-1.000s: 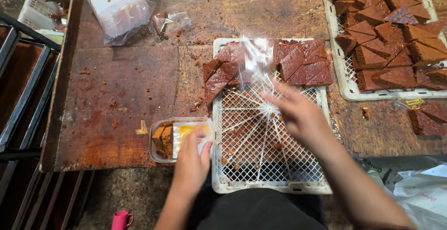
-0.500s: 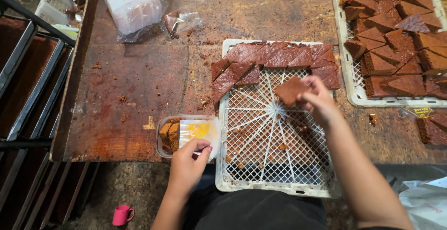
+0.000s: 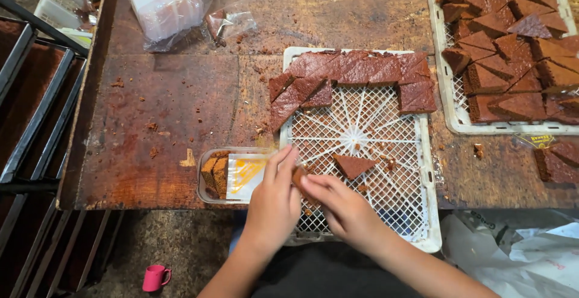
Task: Packaging brownie pieces into individual plastic bags and placing them into a container.
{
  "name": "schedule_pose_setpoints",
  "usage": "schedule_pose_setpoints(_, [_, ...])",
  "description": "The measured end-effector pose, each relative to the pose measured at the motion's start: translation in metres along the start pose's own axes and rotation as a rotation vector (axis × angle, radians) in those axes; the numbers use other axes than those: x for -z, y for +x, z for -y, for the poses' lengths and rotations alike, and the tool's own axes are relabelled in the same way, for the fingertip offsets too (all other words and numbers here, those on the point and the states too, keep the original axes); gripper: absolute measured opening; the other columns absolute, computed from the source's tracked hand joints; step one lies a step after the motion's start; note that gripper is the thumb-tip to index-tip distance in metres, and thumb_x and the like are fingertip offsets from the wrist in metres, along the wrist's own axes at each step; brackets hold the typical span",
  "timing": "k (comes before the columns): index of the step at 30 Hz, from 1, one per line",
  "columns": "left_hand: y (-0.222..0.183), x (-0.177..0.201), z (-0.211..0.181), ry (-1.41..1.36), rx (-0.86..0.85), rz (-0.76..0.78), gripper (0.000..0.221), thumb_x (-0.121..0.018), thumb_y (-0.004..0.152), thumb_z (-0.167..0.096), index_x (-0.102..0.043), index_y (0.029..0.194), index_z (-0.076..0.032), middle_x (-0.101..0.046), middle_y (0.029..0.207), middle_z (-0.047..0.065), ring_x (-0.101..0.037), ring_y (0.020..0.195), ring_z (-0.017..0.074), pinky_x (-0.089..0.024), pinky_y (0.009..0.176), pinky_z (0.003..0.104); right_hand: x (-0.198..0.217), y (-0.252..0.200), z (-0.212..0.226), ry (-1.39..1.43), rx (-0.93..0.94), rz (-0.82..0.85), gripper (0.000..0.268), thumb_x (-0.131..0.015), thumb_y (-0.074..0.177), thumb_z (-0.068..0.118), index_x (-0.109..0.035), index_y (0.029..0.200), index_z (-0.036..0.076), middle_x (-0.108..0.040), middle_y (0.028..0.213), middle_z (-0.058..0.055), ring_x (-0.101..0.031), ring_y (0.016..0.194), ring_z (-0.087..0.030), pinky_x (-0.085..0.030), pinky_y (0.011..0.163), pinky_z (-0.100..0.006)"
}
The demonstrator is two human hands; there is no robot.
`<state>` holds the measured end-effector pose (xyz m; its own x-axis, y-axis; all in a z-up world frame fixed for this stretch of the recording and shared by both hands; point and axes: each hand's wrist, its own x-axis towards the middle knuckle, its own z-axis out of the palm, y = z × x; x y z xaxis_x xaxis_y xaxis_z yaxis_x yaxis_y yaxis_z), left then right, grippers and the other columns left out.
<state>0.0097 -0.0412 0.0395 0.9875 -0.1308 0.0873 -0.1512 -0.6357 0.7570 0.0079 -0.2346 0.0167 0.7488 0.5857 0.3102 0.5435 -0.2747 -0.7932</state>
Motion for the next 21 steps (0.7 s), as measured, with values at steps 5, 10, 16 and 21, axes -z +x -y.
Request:
schedule_pose_setpoints(5, [-0.017, -0.018, -0.021, -0.004, -0.439, 0.083, 0.045, -0.047, 0.095, 0.003, -0.049, 0.139, 0.01, -0.049, 0.146, 0.029, -0.056, 0.131, 0.0458, -0.046, 0.111, 0.05, 0.009, 0.014, -0.002, -0.17, -0.375, 0.123, 0.037, -0.046, 0.09, 0.021, -0.054, 0.126, 0.021, -0.062, 0.125, -0.004, -0.063, 0.108, -0.027, -0.049, 0.087, -0.038])
schedule_pose_setpoints(10, [-0.019, -0.015, 0.032, -0.166, -0.342, -0.105, 0.033, -0.056, 0.093, 0.008, -0.067, 0.122, -0.001, -0.073, 0.12, 0.018, -0.072, 0.108, 0.0316, -0.054, 0.104, 0.041, 0.045, 0.028, 0.006, -0.113, -0.743, 0.165, 0.059, -0.043, 0.074, 0.01, -0.081, 0.116, 0.029, -0.085, 0.105, 0.001, -0.076, 0.092, -0.018, -0.055, 0.079, -0.033])
schedule_pose_setpoints(16, [-0.029, 0.008, 0.057, 0.046, 0.303, 0.184, 0.006, -0.052, 0.102, -0.015, -0.056, 0.1, -0.011, -0.071, 0.089, 0.011, -0.069, 0.079, 0.0306, -0.051, 0.073, 0.04, 0.059, 0.032, -0.012, -0.169, -0.419, -0.334, 0.058, -0.044, 0.095, -0.005, -0.04, 0.153, 0.002, -0.048, 0.154, -0.021, -0.046, 0.144, -0.033, -0.042, 0.115, -0.045])
schedule_pose_setpoints(21, [-0.031, 0.022, 0.057, -0.071, 0.233, -0.078, 0.031, -0.058, 0.098, -0.023, -0.079, 0.113, -0.006, -0.081, 0.111, 0.006, -0.076, 0.105, 0.02, -0.057, 0.091, 0.032, 0.019, 0.004, -0.076, -0.417, -0.829, 0.286, 0.071, -0.068, 0.09, 0.011, -0.038, 0.154, 0.015, -0.063, 0.131, -0.008, -0.05, 0.13, -0.025, -0.043, 0.115, -0.049])
